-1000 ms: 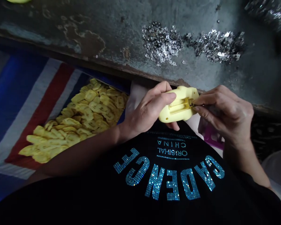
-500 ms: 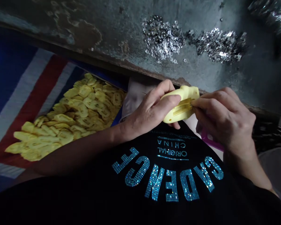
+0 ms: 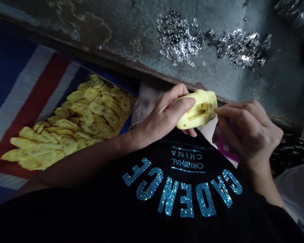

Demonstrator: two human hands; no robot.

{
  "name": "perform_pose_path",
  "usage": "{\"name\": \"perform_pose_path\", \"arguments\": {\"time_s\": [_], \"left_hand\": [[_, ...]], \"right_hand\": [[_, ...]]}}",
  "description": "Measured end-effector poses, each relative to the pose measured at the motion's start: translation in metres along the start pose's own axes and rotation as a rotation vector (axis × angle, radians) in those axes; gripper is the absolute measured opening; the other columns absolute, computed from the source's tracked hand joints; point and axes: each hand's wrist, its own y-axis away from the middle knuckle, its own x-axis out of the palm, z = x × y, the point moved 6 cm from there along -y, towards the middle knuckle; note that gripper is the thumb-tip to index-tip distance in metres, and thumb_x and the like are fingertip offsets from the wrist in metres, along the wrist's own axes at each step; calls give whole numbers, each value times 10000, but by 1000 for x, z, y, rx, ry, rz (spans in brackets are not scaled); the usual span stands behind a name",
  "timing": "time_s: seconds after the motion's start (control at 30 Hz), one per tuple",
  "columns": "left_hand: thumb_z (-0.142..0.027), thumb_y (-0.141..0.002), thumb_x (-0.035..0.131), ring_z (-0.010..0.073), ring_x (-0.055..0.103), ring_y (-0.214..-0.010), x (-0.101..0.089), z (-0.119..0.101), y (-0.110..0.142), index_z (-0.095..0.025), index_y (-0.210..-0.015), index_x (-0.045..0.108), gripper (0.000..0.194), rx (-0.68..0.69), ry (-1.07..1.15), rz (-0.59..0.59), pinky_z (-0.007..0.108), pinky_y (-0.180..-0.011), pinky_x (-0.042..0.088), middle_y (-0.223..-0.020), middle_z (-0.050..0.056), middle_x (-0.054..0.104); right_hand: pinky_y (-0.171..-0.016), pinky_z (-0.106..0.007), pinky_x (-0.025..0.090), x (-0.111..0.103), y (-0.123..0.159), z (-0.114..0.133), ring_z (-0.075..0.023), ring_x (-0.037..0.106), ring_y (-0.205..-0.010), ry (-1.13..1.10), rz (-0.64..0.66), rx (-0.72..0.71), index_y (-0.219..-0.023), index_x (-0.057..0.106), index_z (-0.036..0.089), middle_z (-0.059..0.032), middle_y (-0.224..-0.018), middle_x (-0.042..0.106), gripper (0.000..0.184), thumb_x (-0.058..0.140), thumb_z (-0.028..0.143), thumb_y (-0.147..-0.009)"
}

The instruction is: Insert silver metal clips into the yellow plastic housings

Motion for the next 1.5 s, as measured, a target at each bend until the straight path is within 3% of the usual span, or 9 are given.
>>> {"name": "perform_pose_path", "arguments": {"time_s": [0.13, 0.3, 0.67, 0.83, 0.93, 1.03, 1.2, 1.33, 1.5], "left_hand": [[-465, -1077, 739, 194, 798, -660, 0, -3, 3, -241, -985, 558, 302, 55, -63, -27, 252, -499, 600, -886, -17, 718], [-468, -1086, 753, 181, 763, -761, 5, -14, 11, -255, -1024, 552, 299, 243, -390, -40, 274, -633, 607, -928, -14, 655], [-361, -940, 934, 209, 741, -874, 25, -22, 14, -261, -1068, 554, 414, 417, -662, 73, 368, -806, 632, -1025, 2, 720], [-414, -860, 1073, 263, 826, -1137, 27, -11, 14, -278, -1428, 622, 738, 322, -474, 324, 430, -1022, 742, -1286, 61, 784], [-417, -780, 1132, 272, 812, -1233, 25, -6, 10, -331, -1611, 644, 967, 271, -433, 334, 409, -1023, 779, -1444, 86, 754], [-387, -767, 1134, 305, 776, -1326, 26, -5, 7, -350, -1590, 761, 905, 290, -459, 347, 403, -990, 805, -1521, 99, 693], [-330, -843, 1091, 284, 769, -1327, 28, -12, 4, -298, -1558, 817, 766, 418, -460, 403, 362, -988, 798, -1432, 110, 734], [-391, -836, 1099, 280, 809, -1182, 20, -16, 0, -253, -1414, 889, 630, 553, -505, 387, 429, -1025, 780, -1286, 109, 809], [-292, -835, 1090, 284, 861, -1252, -17, 6, -3, -394, -1588, 726, 842, 321, -249, 335, 366, -1017, 773, -1393, 63, 821]], "right_hand": [[-849, -454, 678, 4, 2, -14, -272, 815, -968, -13, -41, 73, -1329, 828, 353, -40, -1166, 881, 323, 845, 176, -1060], [-817, -469, 693, 26, 2, -53, -317, 842, -1088, -374, 42, 314, -1447, 786, 346, -91, -1335, 843, 499, 952, 481, -997], [-857, -421, 731, 53, 6, -67, -275, 837, -1090, -578, 2, 278, -1480, 709, 361, -65, -1383, 826, 530, 878, 569, -1023], [-926, -482, 739, 56, 26, -71, -298, 829, -1089, -568, -231, 280, -1483, 685, 394, -59, -1317, 825, 563, 847, 667, -1017], [-982, -530, 731, 55, 37, -71, -326, 820, -1162, -531, -378, 234, -1509, 652, 388, -95, -1387, 801, 633, 788, 767, -1021], [-1005, -589, 723, 51, 44, -73, -362, 808, -1188, -472, -441, 233, -1527, 615, 391, -128, -1410, 774, 652, 725, 804, -1034], [-1060, -663, 707, 48, 47, -78, -410, 776, -1221, -249, -304, 368, -1644, 451, 493, -141, -1502, 739, 818, 862, 702, -968], [-1037, -626, 726, 42, 42, -74, -394, 785, -1219, -375, -335, 346, -1566, 575, 473, -130, -1493, 741, 614, 816, 639, -1027], [-972, -504, 725, 54, 9, -73, -325, 811, -1192, -534, -116, 333, -1569, 687, 391, -90, -1432, 794, 587, 877, 544, -1036]]}}
